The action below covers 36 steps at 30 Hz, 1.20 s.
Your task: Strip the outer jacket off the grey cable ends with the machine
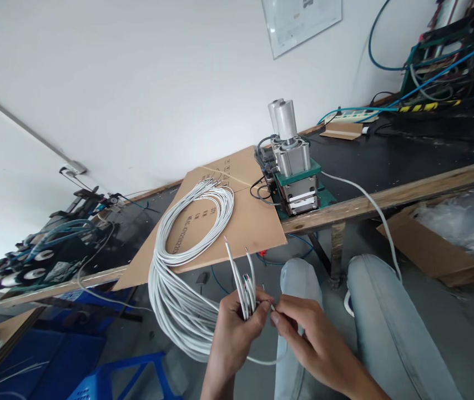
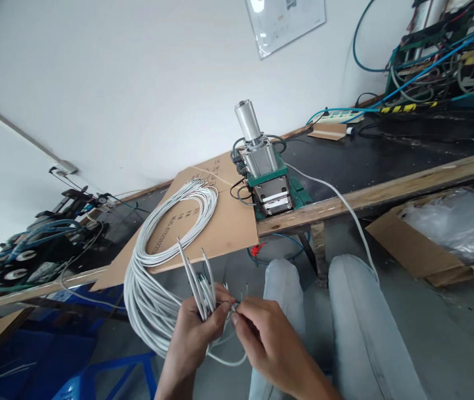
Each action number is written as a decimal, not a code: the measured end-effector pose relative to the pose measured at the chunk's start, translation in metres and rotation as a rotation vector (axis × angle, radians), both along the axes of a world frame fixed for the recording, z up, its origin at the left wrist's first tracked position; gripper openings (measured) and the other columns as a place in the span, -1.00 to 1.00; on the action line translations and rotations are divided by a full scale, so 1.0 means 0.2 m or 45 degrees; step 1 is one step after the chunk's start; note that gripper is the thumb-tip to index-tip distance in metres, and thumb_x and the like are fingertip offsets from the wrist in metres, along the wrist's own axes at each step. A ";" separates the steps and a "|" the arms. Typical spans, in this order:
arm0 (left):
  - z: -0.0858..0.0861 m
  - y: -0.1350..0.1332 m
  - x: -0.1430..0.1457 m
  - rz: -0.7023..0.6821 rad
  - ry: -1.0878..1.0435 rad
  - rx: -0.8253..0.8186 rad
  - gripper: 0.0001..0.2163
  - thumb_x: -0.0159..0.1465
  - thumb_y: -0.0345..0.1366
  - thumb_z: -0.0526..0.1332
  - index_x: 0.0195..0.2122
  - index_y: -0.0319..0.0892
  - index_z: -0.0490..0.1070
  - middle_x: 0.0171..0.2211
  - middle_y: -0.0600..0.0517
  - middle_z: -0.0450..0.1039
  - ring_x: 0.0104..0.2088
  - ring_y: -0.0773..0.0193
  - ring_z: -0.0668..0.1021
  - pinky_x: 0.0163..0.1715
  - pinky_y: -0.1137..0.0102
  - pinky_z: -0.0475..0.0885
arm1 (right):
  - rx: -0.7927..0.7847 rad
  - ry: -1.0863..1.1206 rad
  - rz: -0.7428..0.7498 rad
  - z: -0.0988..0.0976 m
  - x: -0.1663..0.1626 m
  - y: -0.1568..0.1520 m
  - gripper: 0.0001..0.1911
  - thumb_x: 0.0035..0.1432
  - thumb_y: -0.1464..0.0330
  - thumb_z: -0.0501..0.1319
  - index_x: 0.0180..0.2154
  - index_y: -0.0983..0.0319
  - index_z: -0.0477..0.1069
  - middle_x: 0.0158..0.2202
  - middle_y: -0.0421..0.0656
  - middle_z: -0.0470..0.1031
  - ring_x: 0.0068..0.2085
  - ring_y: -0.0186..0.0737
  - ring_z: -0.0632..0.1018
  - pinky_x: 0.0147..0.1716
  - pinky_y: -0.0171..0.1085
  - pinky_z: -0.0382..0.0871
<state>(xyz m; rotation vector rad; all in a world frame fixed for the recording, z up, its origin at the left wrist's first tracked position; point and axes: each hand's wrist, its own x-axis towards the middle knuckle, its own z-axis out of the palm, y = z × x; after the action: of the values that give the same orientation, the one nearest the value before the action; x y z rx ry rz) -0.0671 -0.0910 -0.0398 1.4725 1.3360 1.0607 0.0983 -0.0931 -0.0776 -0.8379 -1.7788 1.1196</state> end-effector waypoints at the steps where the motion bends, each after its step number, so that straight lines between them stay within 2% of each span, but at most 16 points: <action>1: -0.01 0.00 0.00 -0.002 -0.045 -0.029 -0.86 0.23 -0.30 0.29 -0.42 -0.25 0.55 -0.49 0.09 0.35 -0.56 0.42 0.25 -0.58 0.49 0.17 | -0.014 0.010 0.002 0.00 0.00 0.00 -0.64 0.44 0.31 0.00 -0.47 0.15 0.10 -0.50 -0.30 0.25 -0.46 -0.30 0.33 -0.42 -0.29 0.09; 3: -0.02 0.00 -0.01 0.003 -0.101 -0.060 -0.87 0.21 -0.30 0.30 -0.42 -0.25 0.54 -0.50 0.10 0.33 -0.60 0.45 0.22 -0.62 0.50 0.11 | -0.045 0.033 0.021 0.00 -0.01 0.00 -0.64 0.44 0.29 0.00 -0.47 0.16 0.14 -0.50 -0.29 0.27 -0.45 -0.29 0.35 -0.42 -0.29 0.10; 8: -0.02 0.01 -0.01 -0.012 -0.065 0.014 -0.89 0.18 -0.37 0.28 -0.47 -0.25 0.53 -0.50 0.08 0.38 -0.52 0.38 0.33 -0.52 0.48 0.22 | -0.087 0.095 0.070 0.00 -0.03 0.01 -0.63 0.43 0.28 -0.01 -0.48 0.16 0.17 -0.51 -0.29 0.28 -0.45 -0.29 0.37 -0.41 -0.28 0.11; 13: 0.00 0.01 0.00 -0.017 -0.019 0.008 -0.91 0.14 -0.39 0.24 -0.50 -0.22 0.47 -0.53 0.11 0.35 -0.53 0.37 0.31 -0.51 0.47 0.23 | -0.048 0.048 0.060 -0.01 -0.02 0.01 -0.64 0.45 0.30 0.00 -0.47 0.16 0.12 -0.51 -0.30 0.27 -0.46 -0.30 0.34 -0.43 -0.29 0.11; 16: 0.01 0.01 0.01 -0.024 0.037 0.037 -0.92 0.11 -0.41 0.21 -0.52 -0.20 0.44 -0.54 0.12 0.34 -0.52 0.36 0.31 -0.49 0.46 0.24 | 0.035 -0.073 0.023 -0.02 -0.01 0.00 -0.66 0.45 0.33 0.00 -0.45 0.16 0.14 -0.48 -0.28 0.30 -0.44 -0.29 0.37 -0.42 -0.29 0.14; 18: 0.01 0.01 0.01 -0.060 0.097 0.051 -0.91 0.10 -0.42 0.19 -0.53 -0.20 0.42 -0.55 0.12 0.33 -0.51 0.36 0.30 -0.47 0.45 0.23 | 0.119 -0.193 -0.012 -0.03 -0.01 -0.01 -0.70 0.45 0.38 -0.01 -0.41 0.17 0.22 -0.43 -0.25 0.37 -0.41 -0.26 0.43 -0.38 -0.29 0.19; 21: 0.00 0.02 -0.01 -0.126 0.144 0.021 -0.92 0.09 -0.45 0.16 -0.51 -0.19 0.39 -0.57 0.13 0.32 -0.51 0.35 0.28 -0.46 0.44 0.20 | 0.299 -0.408 -0.064 -0.04 -0.01 -0.03 -0.75 0.42 0.47 -0.03 -0.30 0.20 0.34 -0.34 -0.15 0.46 -0.36 -0.17 0.52 -0.33 -0.23 0.27; 25: -0.02 0.03 -0.02 -0.161 0.109 -0.020 -0.94 0.05 -0.45 0.17 -0.50 -0.17 0.33 -0.55 0.15 0.25 -0.49 0.35 0.24 -0.47 0.45 0.18 | 0.495 -0.583 -0.118 -0.04 -0.01 -0.05 -0.72 0.37 0.54 -0.06 -0.21 0.22 0.40 -0.31 -0.06 0.51 -0.34 -0.05 0.57 -0.36 -0.17 0.29; 27: -0.02 0.03 -0.02 -0.174 0.087 -0.025 -0.94 0.05 -0.43 0.18 -0.51 -0.16 0.30 -0.56 0.16 0.22 -0.49 0.36 0.23 -0.48 0.45 0.17 | 0.446 -0.539 -0.108 -0.03 -0.01 -0.05 -0.74 0.38 0.52 -0.05 -0.21 0.21 0.38 -0.31 -0.07 0.52 -0.33 -0.07 0.57 -0.33 -0.17 0.30; 31: -0.01 0.03 -0.01 -0.191 0.050 -0.028 -0.89 0.08 -0.38 0.19 -0.53 -0.14 0.25 -0.56 0.17 0.17 -0.50 0.36 0.21 -0.49 0.45 0.16 | 0.192 -0.318 -0.030 -0.02 -0.01 -0.04 -0.80 0.40 0.44 0.01 -0.31 0.16 0.28 -0.37 -0.20 0.44 -0.36 -0.20 0.50 -0.32 -0.25 0.27; 36: -0.01 0.03 0.00 -0.157 0.035 -0.021 -0.87 0.11 -0.40 0.22 -0.55 -0.17 0.31 -0.56 0.14 0.21 -0.48 0.35 0.25 -0.48 0.45 0.17 | -0.046 -0.045 0.030 0.01 -0.01 -0.01 -0.67 0.44 0.31 0.01 -0.45 0.15 0.12 -0.51 -0.31 0.26 -0.49 -0.31 0.32 -0.48 -0.30 0.10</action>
<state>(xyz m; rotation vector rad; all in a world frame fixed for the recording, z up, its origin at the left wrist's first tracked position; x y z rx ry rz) -0.0662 -0.0851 -0.0418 1.5410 1.2529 0.9513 0.0955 -0.0943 -0.0761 -0.8652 -1.8064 1.1616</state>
